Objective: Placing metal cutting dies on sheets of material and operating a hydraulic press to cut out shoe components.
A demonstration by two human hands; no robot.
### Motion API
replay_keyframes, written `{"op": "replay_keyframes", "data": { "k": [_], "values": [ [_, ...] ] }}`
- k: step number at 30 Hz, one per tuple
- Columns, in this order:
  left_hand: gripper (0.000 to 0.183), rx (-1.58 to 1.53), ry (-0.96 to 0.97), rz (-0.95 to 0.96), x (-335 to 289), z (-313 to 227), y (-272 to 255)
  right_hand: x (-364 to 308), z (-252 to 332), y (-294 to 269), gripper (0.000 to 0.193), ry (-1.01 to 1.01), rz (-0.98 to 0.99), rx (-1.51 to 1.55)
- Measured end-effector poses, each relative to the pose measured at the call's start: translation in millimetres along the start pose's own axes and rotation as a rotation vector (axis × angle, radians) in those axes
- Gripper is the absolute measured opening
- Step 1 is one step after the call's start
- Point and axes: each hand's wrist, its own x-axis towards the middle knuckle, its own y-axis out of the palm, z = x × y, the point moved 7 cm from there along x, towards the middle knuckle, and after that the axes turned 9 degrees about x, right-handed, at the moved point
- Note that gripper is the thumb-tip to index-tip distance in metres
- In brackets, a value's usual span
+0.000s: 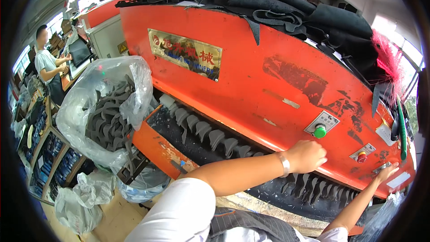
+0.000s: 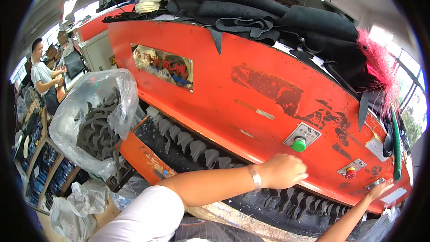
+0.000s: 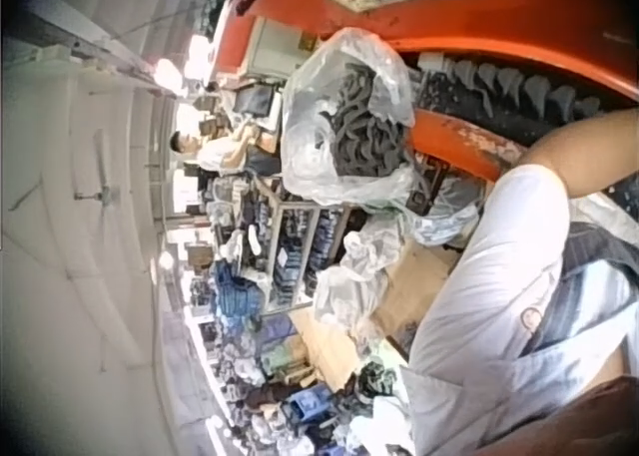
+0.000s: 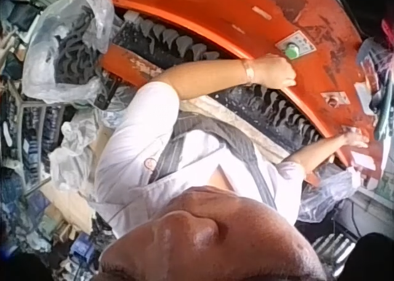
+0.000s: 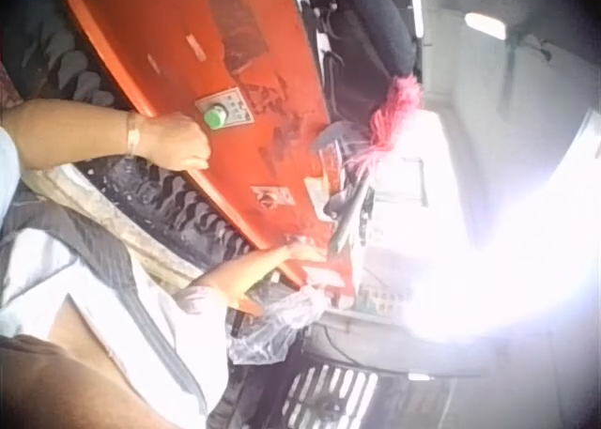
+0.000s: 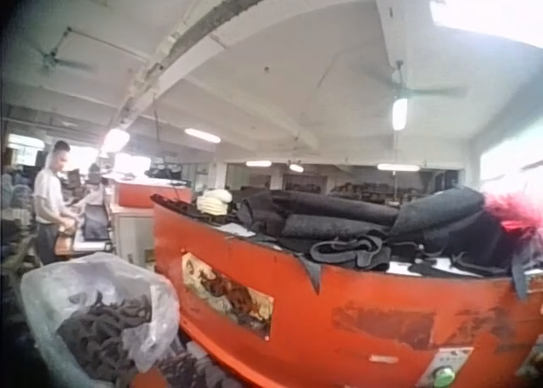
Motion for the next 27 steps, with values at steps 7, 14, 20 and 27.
{"op": "replay_keyframes", "data": {
  "k": [7,14,20,27],
  "values": [
    [0.033,-0.245,-0.263,0.542,-206.6,63.0,46.9,86.2,-57.0,-44.4,0.036,-0.843,0.001,-0.747],
    [0.048,1.099,-1.252,0.166,-364.4,116.4,-212.8,48.6,-50.6,-15.0,0.035,-0.676,0.022,-0.721],
    [0.029,0.649,-0.976,-0.435,-372.0,96.1,-246.4,-13.9,22.5,-66.1,0.048,-0.523,-0.023,-0.433],
    [0.014,0.36,-0.472,-0.239,-345.4,52.6,-95.9,-371.3,183.0,-19.7,0.043,0.006,0.752,0.127]
  ]
}}
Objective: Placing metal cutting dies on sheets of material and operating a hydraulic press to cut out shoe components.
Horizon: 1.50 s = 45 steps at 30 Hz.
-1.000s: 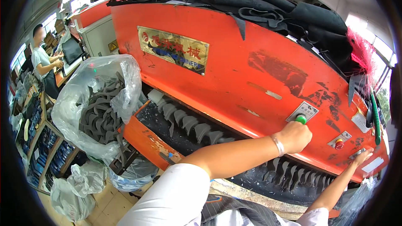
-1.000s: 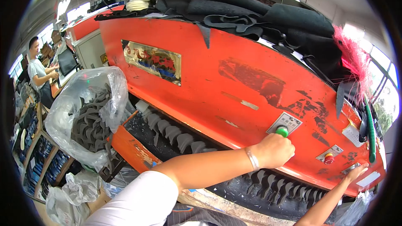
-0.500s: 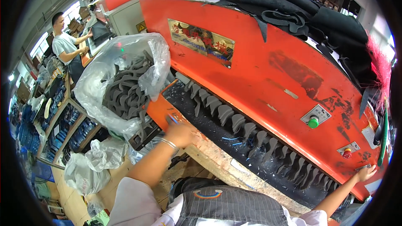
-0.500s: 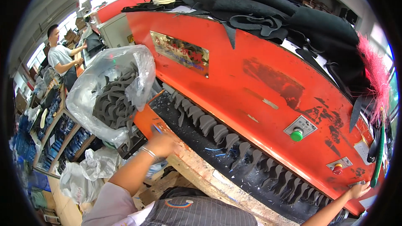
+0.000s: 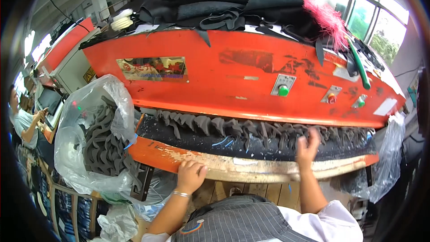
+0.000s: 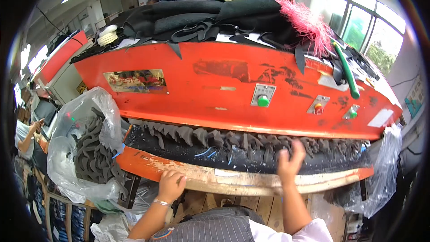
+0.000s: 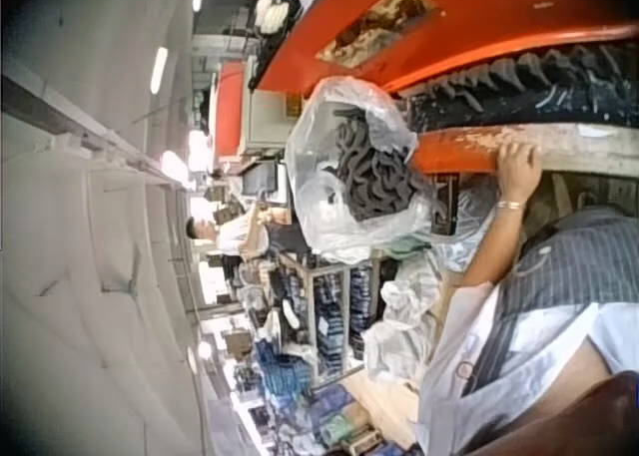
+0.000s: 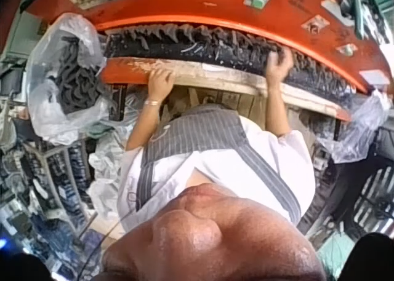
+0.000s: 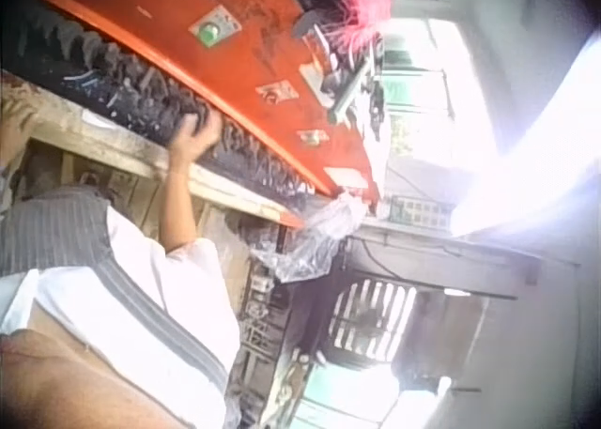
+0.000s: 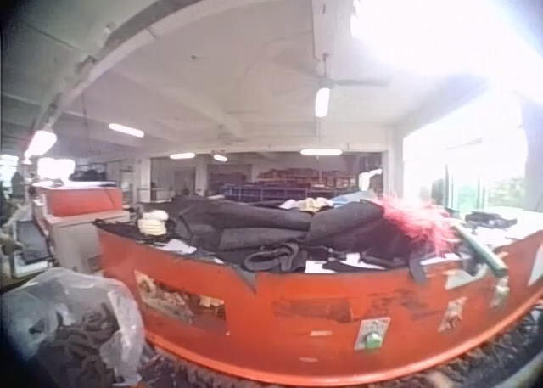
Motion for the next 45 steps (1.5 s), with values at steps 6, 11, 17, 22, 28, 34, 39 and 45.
{"op": "replay_keyframes", "data": {
  "k": [6,11,17,22,28,34,39,45],
  "values": [
    [0.019,-0.052,-0.045,0.067,-1.6,2.3,27.0,-137.7,110.3,112.3,0.058,-0.083,1.006,-0.333],
    [0.026,-0.033,0.055,0.028,-6.8,12.4,25.2,-168.4,108.8,137.0,0.051,-0.085,0.848,-0.681],
    [0.033,-0.062,-0.001,0.21,1.2,13.1,35.7,-165.2,95.8,137.9,0.052,0.011,0.78,-0.706],
    [0.027,-0.026,0.095,0.016,-15.5,15.2,29.2,-179.6,102.2,135.3,0.055,0.065,0.782,-0.702],
    [0.021,-0.075,0.07,-0.068,-53.2,9.6,15.6,-183.6,106.3,136.8,0.056,0.248,1.148,-0.613],
    [0.017,-0.225,0.021,-0.086,-67.7,19.6,11.9,-186.9,220.8,340.8,0.049,-0.134,1.584,0.029],
    [0.031,-0.428,-0.143,0.058,-67.1,23.9,19.0,-239.3,255.8,521.6,0.059,-0.458,1.579,0.14],
    [0.018,-0.404,-0.158,-0.038,-65.0,21.2,16.7,-288.8,243.4,598.6,0.072,-0.443,1.799,-0.016]
  ]
}}
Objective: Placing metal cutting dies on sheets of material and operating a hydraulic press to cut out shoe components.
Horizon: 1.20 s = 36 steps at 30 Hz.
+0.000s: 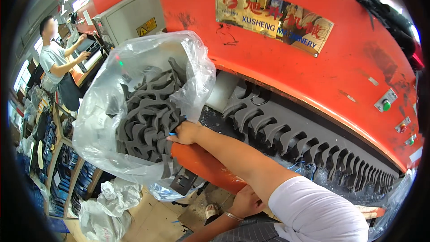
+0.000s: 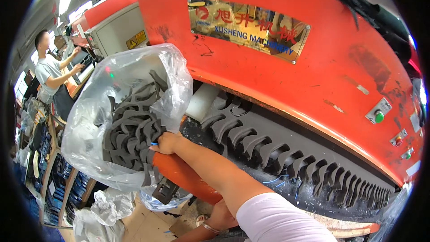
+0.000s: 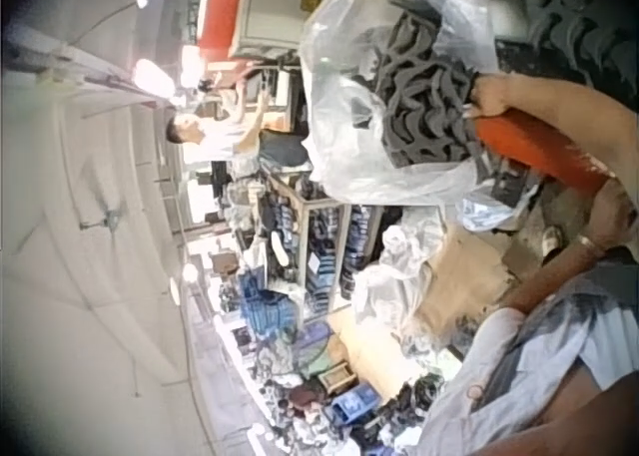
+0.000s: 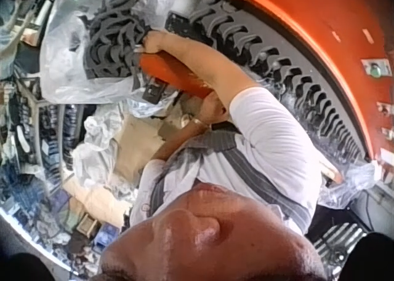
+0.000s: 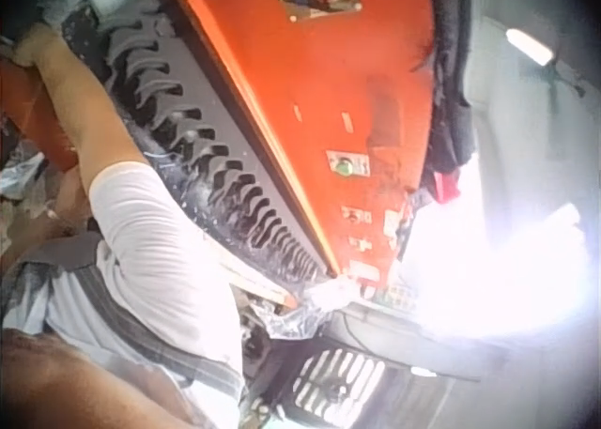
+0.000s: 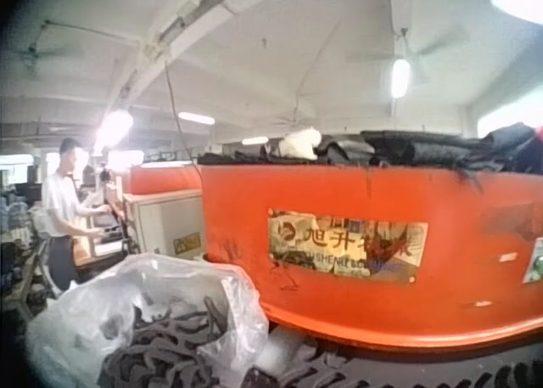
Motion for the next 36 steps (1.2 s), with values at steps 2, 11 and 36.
{"op": "replay_keyframes", "data": {
  "k": [2,11,36],
  "values": [
    [0.018,0.054,-0.003,0.011,7.9,-10.6,-0.5,5.4,-12.9,6.4,0.069,-0.049,0.004,0.021],
    [0.023,0.183,-0.038,0.008,18.4,-3.4,-4.1,-6.3,-5.0,-18.8,0.054,-0.027,-0.083,0.106],
    [0.011,-0.016,-0.043,0.128,-7.4,-11.9,-0.1,-514.0,3.6,50.7,0.057,0.484,-0.474,-0.053]
  ]
}}
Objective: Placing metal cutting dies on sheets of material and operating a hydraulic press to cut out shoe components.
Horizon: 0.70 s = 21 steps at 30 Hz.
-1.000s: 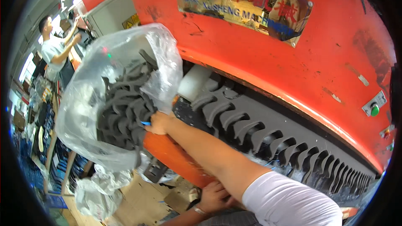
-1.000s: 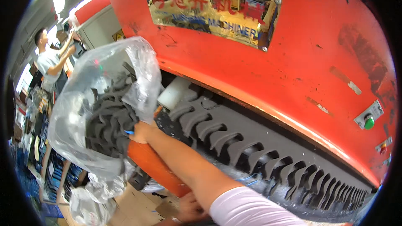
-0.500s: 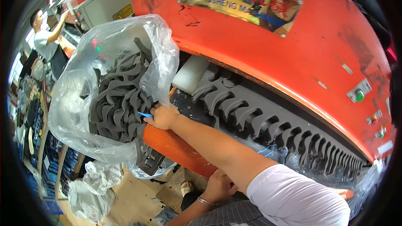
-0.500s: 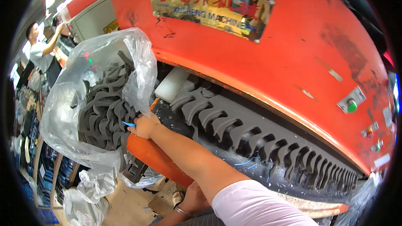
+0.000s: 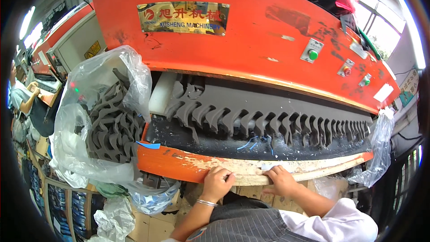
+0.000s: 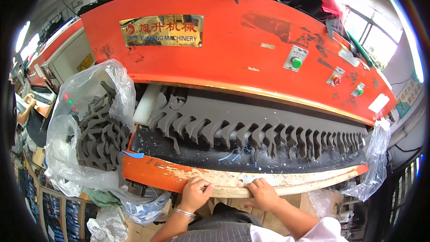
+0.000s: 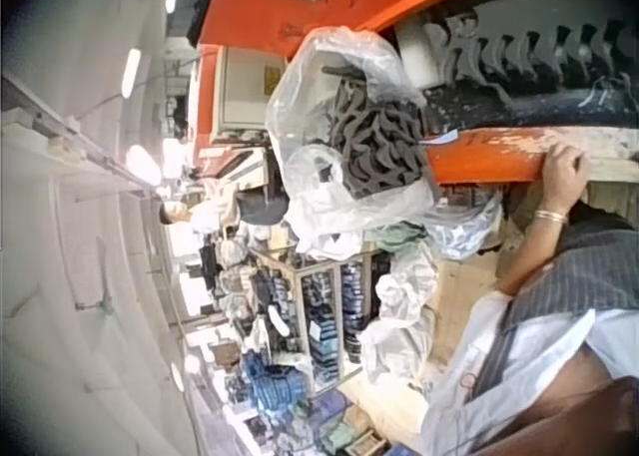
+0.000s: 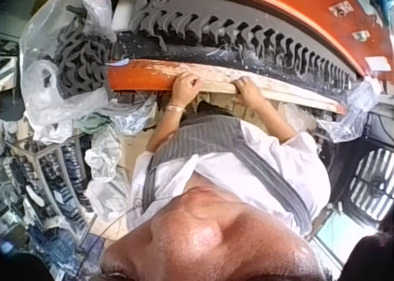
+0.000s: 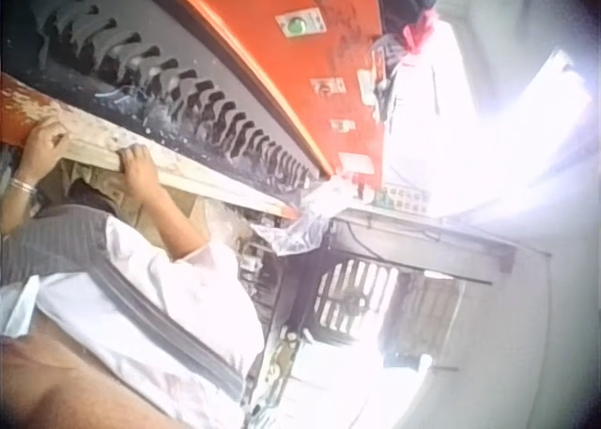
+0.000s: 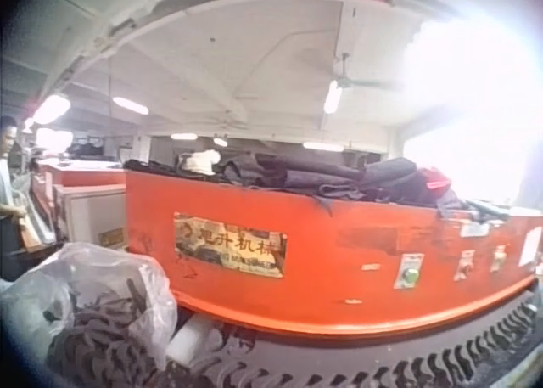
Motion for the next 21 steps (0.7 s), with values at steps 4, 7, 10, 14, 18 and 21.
{"op": "replay_keyframes", "data": {
  "k": [4,7,10,14,18,21],
  "values": [
    [0.01,0.035,0.015,0.083,-12.0,-9.7,-5.1,-17.7,0.1,17.5,0.053,0.165,-0.105,-0.095],
    [0.011,0.027,0.006,0.154,-19.0,-12.1,-6.1,-35.4,-0.3,24.1,0.05,0.177,-0.156,-0.068],
    [0.013,0.0,0.048,0.383,-43.6,-14.4,-16.1,-46.6,24.6,36.5,0.047,0.172,0.087,-0.096],
    [0.014,0.088,0.175,0.172,-12.3,-12.4,-83.6,-27.4,56.7,22.7,0.038,0.19,0.649,0.231],
    [0.009,0.354,0.246,-0.293,74.5,11.6,-145.2,120.3,110.3,-51.9,0.026,-0.159,-0.087,0.354],
    [0.015,0.361,0.154,-0.032,86.4,45.1,-131.3,224.4,108.9,-42.4,0.031,-0.129,-0.201,0.14]
  ]
}}
